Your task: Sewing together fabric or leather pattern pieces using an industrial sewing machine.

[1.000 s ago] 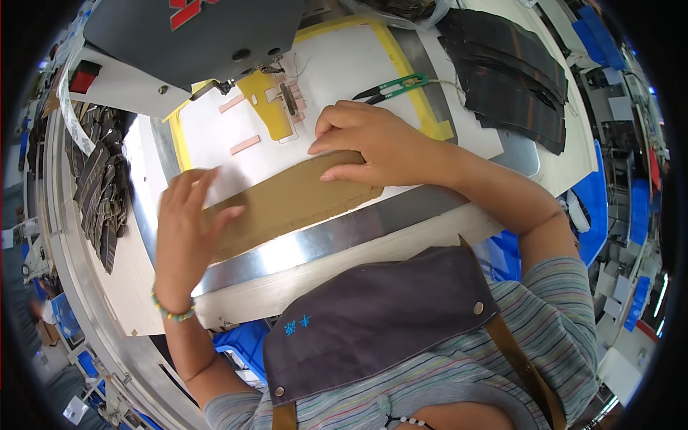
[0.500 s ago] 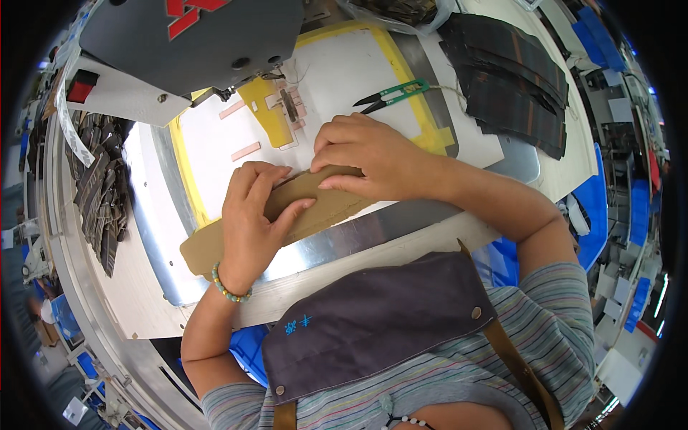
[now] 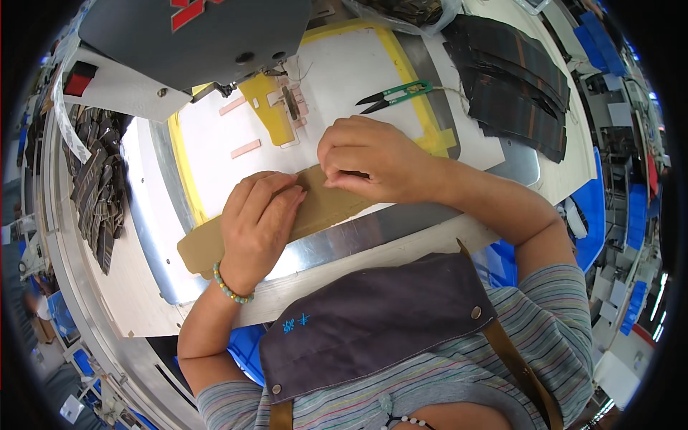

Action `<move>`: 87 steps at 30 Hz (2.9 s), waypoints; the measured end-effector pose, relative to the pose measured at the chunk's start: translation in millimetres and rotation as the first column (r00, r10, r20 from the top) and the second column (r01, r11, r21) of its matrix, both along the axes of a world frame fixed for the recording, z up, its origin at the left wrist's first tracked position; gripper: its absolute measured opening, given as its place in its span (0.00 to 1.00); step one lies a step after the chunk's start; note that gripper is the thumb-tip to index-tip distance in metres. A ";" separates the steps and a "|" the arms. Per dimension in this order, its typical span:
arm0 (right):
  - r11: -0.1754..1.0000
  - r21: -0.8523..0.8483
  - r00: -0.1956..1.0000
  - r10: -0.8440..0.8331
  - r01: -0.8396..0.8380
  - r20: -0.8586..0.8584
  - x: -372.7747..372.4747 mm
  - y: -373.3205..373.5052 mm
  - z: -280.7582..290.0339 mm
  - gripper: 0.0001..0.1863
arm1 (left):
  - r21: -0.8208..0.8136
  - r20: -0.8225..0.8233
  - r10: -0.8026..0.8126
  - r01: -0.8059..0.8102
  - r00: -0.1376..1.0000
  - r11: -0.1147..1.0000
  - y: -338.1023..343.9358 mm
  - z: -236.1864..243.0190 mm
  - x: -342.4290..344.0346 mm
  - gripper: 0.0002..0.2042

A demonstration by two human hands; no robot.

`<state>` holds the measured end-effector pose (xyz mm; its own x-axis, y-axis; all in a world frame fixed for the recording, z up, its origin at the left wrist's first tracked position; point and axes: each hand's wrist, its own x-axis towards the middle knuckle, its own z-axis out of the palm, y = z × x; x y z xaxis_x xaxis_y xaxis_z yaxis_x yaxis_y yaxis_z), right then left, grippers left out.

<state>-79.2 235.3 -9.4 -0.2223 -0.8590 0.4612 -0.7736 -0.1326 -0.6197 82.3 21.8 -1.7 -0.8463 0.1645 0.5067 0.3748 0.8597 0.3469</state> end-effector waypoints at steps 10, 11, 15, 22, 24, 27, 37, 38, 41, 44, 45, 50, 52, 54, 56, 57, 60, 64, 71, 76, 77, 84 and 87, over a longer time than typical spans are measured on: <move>0.993 0.074 0.994 -0.087 0.092 -0.066 1.6 1.8 -2.5 0.14 | 0.091 0.202 0.110 -0.130 0.973 0.987 1.2 4.7 -1.8 0.19; 0.993 0.074 0.994 -0.087 0.091 -0.067 1.3 1.5 -1.9 0.14 | 0.091 0.193 0.094 -0.113 0.977 0.989 0.4 4.1 -1.4 0.20; 0.998 0.021 0.992 -0.056 0.059 -0.115 0.5 0.0 0.1 0.08 | 0.064 0.139 0.083 -0.092 0.987 0.994 3.3 3.2 -0.8 0.20; 0.999 -0.005 0.992 -0.041 0.041 -0.117 -0.8 1.1 1.9 0.07 | 0.021 0.079 0.051 -0.053 0.996 0.998 4.2 4.3 -1.2 0.19; 1.000 -0.013 0.995 -0.019 0.018 -0.098 -1.8 0.2 3.3 0.07 | 0.023 0.061 0.042 -0.044 0.997 0.999 3.9 4.8 -3.2 0.19; 0.999 0.019 0.998 0.034 -0.033 -0.053 -3.1 2.3 10.1 0.09 | 0.020 0.008 -0.008 0.008 1.000 1.000 1.3 6.2 -5.2 0.16; 0.889 0.333 0.895 -0.162 0.315 -0.416 -42.1 53.2 25.2 0.34 | 0.809 0.074 0.362 -0.268 0.929 0.523 -132.5 68.0 41.0 0.07; 0.883 0.333 0.880 -0.160 0.330 -0.447 -46.0 55.5 19.4 0.35 | 0.738 -0.069 0.321 -0.168 0.945 0.654 -160.8 87.9 56.8 0.07; 0.849 0.333 0.829 -0.195 0.410 -0.524 -57.1 51.6 9.9 0.36 | 0.806 -0.115 -0.307 0.270 0.945 0.527 -198.9 104.5 57.9 0.05; 0.848 0.300 0.789 -0.201 0.437 -0.581 -59.1 24.0 15.5 0.37 | 0.522 0.381 -0.387 0.150 0.839 0.840 -167.6 109.0 11.7 0.06; 0.844 0.295 0.775 -0.200 0.447 -0.600 -59.5 16.1 14.6 0.38 | 0.420 0.639 -0.372 0.100 0.673 0.902 -138.8 106.9 -29.7 0.06; 0.914 0.263 0.845 -0.137 0.309 -0.517 -75.7 -22.8 -10.6 0.37 | 0.297 0.554 -0.098 -0.086 0.827 0.951 -98.7 12.1 -75.6 0.02; 0.928 0.205 0.827 -0.159 0.312 -0.539 -82.0 -27.0 -17.4 0.36 | 0.407 0.379 0.118 -0.279 0.918 0.870 -98.1 -1.6 -76.6 0.03; 0.915 0.190 0.840 -0.225 0.357 -0.494 -86.1 -24.0 -16.8 0.34 | 0.415 0.392 0.113 -0.285 0.913 0.864 -100.1 -4.2 -76.2 0.03; 0.916 0.169 0.832 -0.238 0.363 -0.501 -88.4 -22.9 -19.8 0.33 | 0.422 0.402 0.106 -0.286 0.909 0.860 -100.7 -6.2 -77.1 0.04; 0.917 0.146 0.823 -0.254 0.373 -0.509 -89.4 -22.9 -20.1 0.32 | 0.417 0.407 0.117 -0.299 0.906 0.858 -99.9 -6.9 -78.5 0.04; 0.919 0.130 0.826 -0.263 0.371 -0.498 -87.6 -24.3 -13.2 0.31 | 0.386 0.379 0.152 -0.305 0.913 0.871 -97.5 -9.0 -81.3 0.04; 0.944 0.098 0.816 -0.216 0.314 -0.537 -85.3 -27.1 -11.3 0.28 | 0.346 0.288 0.185 -0.282 0.940 0.895 -95.4 -10.1 -81.1 0.03; 0.946 0.126 0.835 -0.196 0.300 -0.514 -86.0 -24.4 -10.5 0.22 | 0.470 0.623 -0.058 -0.313 0.780 0.825 -115.0 16.5 -66.4 0.01; 0.954 0.098 0.873 -0.215 0.284 -0.437 -87.9 -24.6 -17.4 0.21 | 0.722 0.508 -0.415 -0.111 0.755 0.683 -140.8 48.0 -41.0 0.04; 0.956 0.092 0.874 -0.214 0.280 -0.437 -88.1 -25.2 -17.9 0.21 | 0.795 0.357 -0.453 -0.011 0.817 0.607 -147.6 56.0 -31.8 0.07; 0.959 0.097 0.866 -0.194 0.267 -0.462 -89.1 -26.8 -17.6 0.22 | 0.737 0.205 -0.372 0.106 0.905 0.667 -123.8 142.2 36.8 0.11; 0.954 0.086 0.842 -0.208 0.286 -0.498 -92.3 -17.7 -22.8 0.22 | 0.427 0.486 -0.172 -0.061 0.857 0.902 -77.2 110.0 12.9 0.02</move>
